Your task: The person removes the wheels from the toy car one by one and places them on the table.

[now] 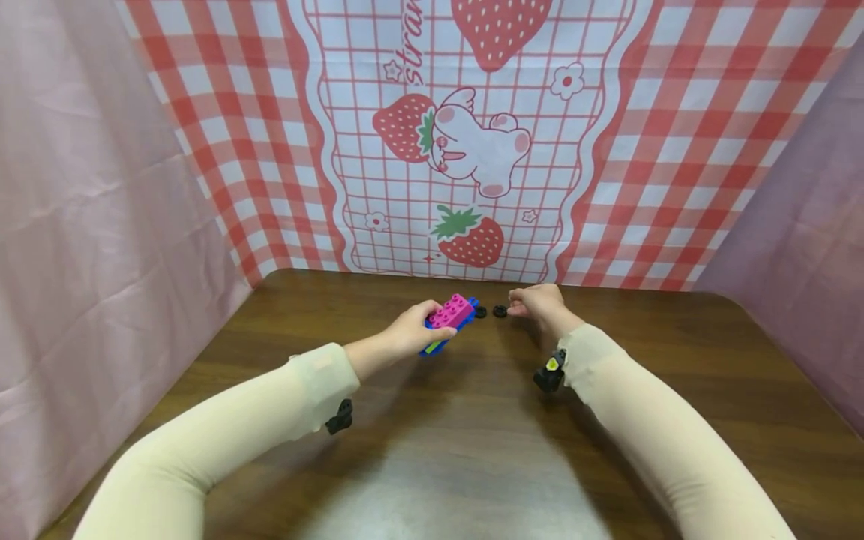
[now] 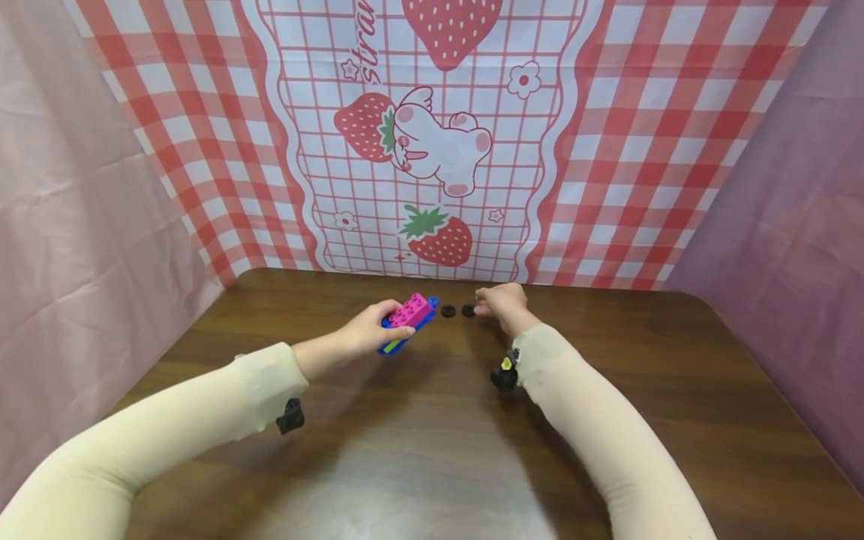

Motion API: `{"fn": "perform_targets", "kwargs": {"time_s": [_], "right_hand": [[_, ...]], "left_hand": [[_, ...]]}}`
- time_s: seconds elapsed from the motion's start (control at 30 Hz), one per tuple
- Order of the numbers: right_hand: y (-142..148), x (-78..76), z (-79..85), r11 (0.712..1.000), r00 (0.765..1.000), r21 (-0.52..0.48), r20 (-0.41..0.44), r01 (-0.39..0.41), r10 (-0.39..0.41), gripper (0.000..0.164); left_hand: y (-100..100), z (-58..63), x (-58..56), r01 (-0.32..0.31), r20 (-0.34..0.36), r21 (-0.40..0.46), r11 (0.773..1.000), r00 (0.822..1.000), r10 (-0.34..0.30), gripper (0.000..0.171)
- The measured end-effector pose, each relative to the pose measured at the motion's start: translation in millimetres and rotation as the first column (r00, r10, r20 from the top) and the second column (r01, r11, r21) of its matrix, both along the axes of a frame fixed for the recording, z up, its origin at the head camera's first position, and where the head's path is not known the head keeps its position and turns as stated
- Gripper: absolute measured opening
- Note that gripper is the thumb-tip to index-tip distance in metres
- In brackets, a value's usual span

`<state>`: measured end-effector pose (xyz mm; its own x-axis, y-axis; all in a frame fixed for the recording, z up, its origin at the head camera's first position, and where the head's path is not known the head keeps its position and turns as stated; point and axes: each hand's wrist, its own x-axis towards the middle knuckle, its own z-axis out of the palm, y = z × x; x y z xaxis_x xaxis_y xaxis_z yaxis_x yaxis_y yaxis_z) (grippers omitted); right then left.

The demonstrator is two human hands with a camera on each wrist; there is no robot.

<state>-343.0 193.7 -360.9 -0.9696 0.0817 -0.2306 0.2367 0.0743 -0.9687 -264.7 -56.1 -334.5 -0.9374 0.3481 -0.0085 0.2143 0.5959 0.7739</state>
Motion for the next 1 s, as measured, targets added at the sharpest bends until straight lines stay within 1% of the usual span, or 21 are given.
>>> {"fn": "perform_targets", "kwargs": {"time_s": [0.1, 0.23, 0.37, 0.43, 0.57, 0.73, 0.83, 0.93, 1.0], "right_hand": [[-1.4, 2.0, 5.2, 0.999, 0.999, -0.004, -0.006, -0.039, 0.039, 0.042], [-3.3, 5.4, 11.6, 0.993, 0.993, -0.016, 0.025, -0.116, 0.116, 0.046], [-6.5, 11.6, 19.1, 0.981, 0.980, -0.001, 0.028, -0.195, 0.195, 0.050], [-9.0, 14.9, 23.1, 0.971, 0.970, 0.007, 0.023, -0.241, 0.240, 0.055], [-16.4, 22.8, 31.9, 0.954, 0.954, 0.000, 0.020, -0.301, 0.300, 0.063], [-23.1, 32.5, 40.2, 0.939, 0.939, -0.013, 0.029, -0.343, 0.343, 0.068], [-28.2, 37.4, 42.3, 0.930, 0.929, -0.018, 0.040, -0.368, 0.369, 0.069], [-34.8, 42.9, 43.4, 0.917, 0.916, -0.019, 0.047, -0.398, 0.399, 0.066], [-38.6, 45.6, 43.7, 0.910, 0.909, -0.034, 0.044, -0.412, 0.414, 0.061]], "left_hand": [[0.4, 1.4, -0.8, 0.007, -0.002, -0.023, 1.000, 1.000, -0.007, 0.041], [0.5, 3.0, -2.9, 0.019, -0.008, -0.036, 0.999, 1.000, -0.020, 0.042], [-0.8, 4.7, -7.1, 0.048, -0.027, -0.039, 0.998, 0.998, -0.049, 0.044], [-2.5, 5.8, -9.9, 0.066, -0.030, -0.042, 0.997, 0.997, -0.067, 0.044], [-6.4, 8.9, -16.8, 0.100, -0.047, -0.058, 0.993, 0.994, -0.103, 0.042], [-7.5, 14.6, -23.9, 0.143, -0.085, -0.094, 0.985, 0.985, -0.151, 0.042], [-7.1, 15.9, -26.4, 0.155, -0.103, -0.113, 0.981, 0.981, -0.166, 0.042], [-6.8, 16.3, -27.7, 0.163, -0.123, -0.130, 0.978, 0.976, -0.179, 0.041], [-6.2, 16.9, -28.0, 0.172, -0.129, -0.139, 0.975, 0.973, -0.190, 0.041]]}}
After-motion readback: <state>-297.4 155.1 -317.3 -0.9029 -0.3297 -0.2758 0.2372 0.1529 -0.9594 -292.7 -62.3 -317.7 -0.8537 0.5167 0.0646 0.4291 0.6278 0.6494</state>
